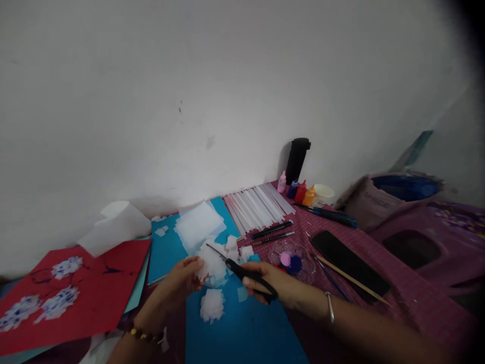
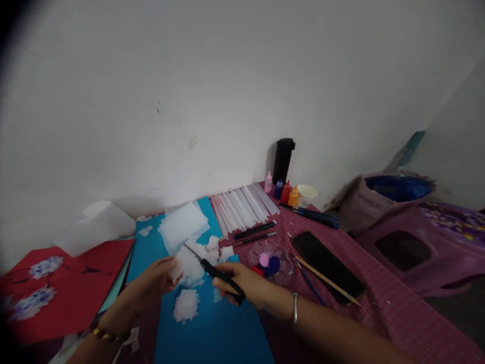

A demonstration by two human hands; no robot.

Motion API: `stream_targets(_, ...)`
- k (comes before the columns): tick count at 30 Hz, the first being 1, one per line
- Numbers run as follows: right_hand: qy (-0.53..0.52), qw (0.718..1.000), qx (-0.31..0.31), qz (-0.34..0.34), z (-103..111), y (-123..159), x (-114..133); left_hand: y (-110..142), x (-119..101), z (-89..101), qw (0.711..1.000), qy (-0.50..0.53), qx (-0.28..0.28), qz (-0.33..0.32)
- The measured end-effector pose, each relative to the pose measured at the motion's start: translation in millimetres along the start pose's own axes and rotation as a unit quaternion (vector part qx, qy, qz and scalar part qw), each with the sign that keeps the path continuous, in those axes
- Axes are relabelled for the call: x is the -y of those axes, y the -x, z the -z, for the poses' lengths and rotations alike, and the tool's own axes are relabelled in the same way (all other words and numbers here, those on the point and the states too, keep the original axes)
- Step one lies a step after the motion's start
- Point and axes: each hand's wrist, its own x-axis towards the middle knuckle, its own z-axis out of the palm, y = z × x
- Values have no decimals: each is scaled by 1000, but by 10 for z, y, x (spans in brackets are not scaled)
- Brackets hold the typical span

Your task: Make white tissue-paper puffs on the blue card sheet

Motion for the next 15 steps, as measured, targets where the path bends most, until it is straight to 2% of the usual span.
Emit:
stream_targets(3,-11,1000,12,-3,-7,10,11,-15,18,67,998,-53,24,-21)
stream_targets(8,-86,994,57,-18,39,31,-40,-122,-69,119,997,-21,-31,-70)
stream_targets(11,-74,994,78,-19,54,46,-25,-165,-102,83,996,-13,-30,-84)
stream_targets(15,-53,993,104,-22,25,43,34,-179,-79,-22,997,-29,-16,-68)
